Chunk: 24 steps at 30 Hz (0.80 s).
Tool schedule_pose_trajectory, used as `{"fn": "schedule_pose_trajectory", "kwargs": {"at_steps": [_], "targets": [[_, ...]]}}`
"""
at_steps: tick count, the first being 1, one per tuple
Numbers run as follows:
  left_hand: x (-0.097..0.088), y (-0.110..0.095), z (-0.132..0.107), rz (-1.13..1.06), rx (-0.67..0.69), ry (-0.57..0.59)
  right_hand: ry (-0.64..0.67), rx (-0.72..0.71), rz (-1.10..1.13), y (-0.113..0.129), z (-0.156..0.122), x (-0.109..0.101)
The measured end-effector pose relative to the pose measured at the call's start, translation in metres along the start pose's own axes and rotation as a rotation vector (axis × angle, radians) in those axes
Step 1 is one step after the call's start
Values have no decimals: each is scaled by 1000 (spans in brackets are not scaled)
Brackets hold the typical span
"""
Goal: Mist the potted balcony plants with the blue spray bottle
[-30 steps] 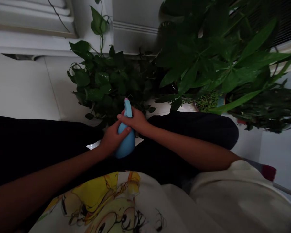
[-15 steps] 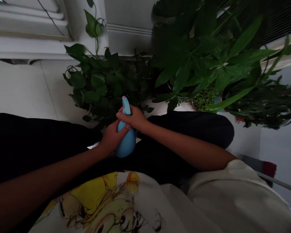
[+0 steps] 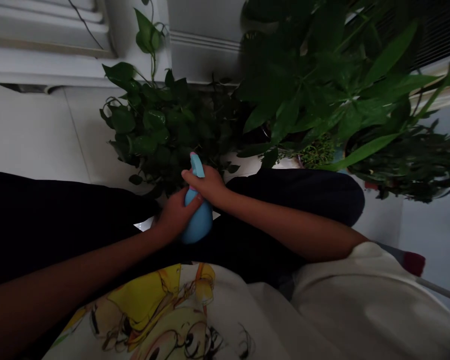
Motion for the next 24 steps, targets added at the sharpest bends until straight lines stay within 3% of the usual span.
{"fn": "schedule_pose_trajectory", "kwargs": {"at_steps": [4,15,24], "targets": [[-3,-8,2,25,30,-9,-60,-15,-37,8,1,-6],[-12,-4,2,128,-6,-55,59,-145,33,15,12,6],[-8,-12,0,56,22,-48,-20,-87,-30,16,8,1]]}}
Point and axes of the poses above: each hand's wrist, its own z-axis towards the middle knuckle, its own x-axis out of the palm, y = z × x, the point moved 7 cm from there along z, towards the middle knuckle, and after that the axes turned 10 degrees about -z, right-handed, at the moved point
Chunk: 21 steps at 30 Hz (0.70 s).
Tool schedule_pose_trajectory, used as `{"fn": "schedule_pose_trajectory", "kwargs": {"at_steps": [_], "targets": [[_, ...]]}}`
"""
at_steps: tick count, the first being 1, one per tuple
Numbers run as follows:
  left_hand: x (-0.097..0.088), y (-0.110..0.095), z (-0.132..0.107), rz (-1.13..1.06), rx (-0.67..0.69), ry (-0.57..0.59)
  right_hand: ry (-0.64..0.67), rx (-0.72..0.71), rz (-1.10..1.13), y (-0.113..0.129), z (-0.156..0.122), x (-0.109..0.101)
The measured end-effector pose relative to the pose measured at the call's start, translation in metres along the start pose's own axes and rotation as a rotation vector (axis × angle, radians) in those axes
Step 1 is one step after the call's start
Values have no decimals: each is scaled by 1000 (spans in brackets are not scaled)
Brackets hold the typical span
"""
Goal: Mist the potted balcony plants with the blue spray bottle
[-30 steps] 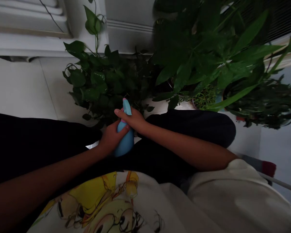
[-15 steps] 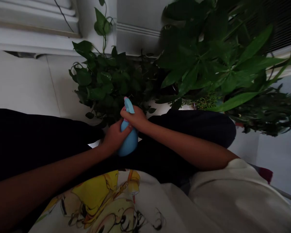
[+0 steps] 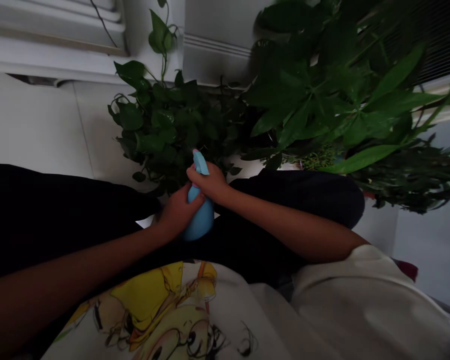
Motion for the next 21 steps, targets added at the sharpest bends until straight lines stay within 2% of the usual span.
{"fn": "schedule_pose_trajectory", "kwargs": {"at_steps": [7,14,21], "targets": [[2,-1,0,-8,2,-4,-17,-3,7,0,-2,-5],[-3,-1,0,9,-6,-32,87,-62,119,-1,5,4],[1,6,-2,-19,-11,-28,76,-46,-4,0,7,2]]}}
Point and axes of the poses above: each hand's wrist, its own z-axis towards the middle knuckle, its own x-axis out of the palm, y = z × x, the point moved 7 cm from there along z, towards the middle knuckle, and after that the axes turned 10 degrees about -z, right-handed, at the moved point
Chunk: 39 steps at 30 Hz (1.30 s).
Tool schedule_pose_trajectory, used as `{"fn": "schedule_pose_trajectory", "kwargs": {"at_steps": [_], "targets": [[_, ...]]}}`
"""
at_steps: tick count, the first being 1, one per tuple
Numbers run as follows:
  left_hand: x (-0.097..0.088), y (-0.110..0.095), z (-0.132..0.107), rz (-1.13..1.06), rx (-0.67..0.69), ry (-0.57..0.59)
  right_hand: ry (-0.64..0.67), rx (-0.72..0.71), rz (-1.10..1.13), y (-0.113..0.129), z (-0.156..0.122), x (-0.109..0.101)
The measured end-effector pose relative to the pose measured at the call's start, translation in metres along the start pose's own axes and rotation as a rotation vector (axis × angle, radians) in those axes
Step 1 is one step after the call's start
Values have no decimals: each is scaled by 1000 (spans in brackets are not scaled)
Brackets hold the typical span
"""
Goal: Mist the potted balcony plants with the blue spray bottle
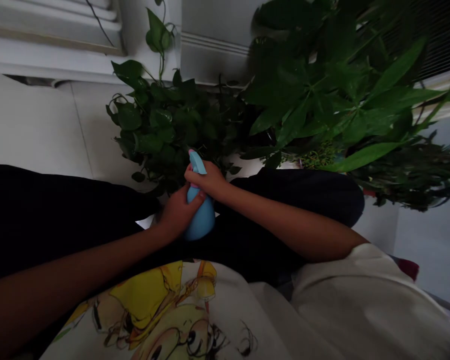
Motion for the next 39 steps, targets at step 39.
{"fn": "schedule_pose_trajectory", "kwargs": {"at_steps": [39], "targets": [[27,-2,11,49,74,100,-92,-84,10,-12,-22,-26]]}}
Point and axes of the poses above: each hand's wrist, its own z-axis towards the middle knuckle, its own x-axis out of the palm, y = z × x, the point moved 7 cm from there along z, towards the middle knuckle, and after that the axes turned 10 degrees about -z, right-handed, at the moved point
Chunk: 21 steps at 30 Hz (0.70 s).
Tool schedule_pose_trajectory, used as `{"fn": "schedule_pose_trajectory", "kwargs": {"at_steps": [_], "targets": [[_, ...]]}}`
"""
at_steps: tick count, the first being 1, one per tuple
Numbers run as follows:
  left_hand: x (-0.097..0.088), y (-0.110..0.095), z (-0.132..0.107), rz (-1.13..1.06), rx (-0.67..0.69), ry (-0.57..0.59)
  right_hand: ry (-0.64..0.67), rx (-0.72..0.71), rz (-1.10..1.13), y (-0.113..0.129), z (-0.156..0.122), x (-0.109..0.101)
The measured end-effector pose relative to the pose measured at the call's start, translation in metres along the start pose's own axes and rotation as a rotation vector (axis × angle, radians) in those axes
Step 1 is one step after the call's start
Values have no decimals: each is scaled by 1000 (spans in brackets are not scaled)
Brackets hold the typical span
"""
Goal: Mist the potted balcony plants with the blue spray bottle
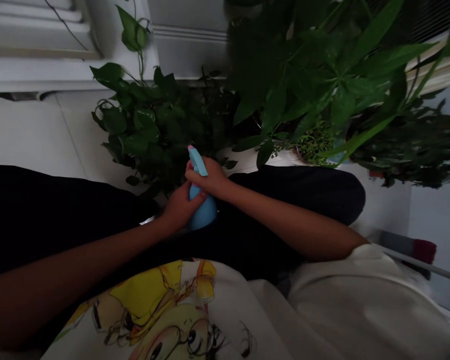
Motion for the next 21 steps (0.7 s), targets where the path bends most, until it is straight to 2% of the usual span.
{"fn": "schedule_pose_trajectory", "kwargs": {"at_steps": [6,13,16,21], "targets": [[6,-6,-3,-9,4,38,-29,13,-7,4,-10,-5],[-4,-11,3,107,5,-4,-111,-143,-57,13,-9,-13],[-6,-12,4,80,15,-14,-102,-110,-42,10,-7,-11],[5,-9,7,-147,-41,45,-93,20,-23,2,-5,-8]]}}
Point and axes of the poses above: each hand's wrist, its own z-axis towards the middle knuckle, its own x-axis out of the palm, y = z × x, the point moved 7 cm from there along z, towards the middle knuckle, and after that the axes turned 10 degrees about -z, right-handed, at the moved point
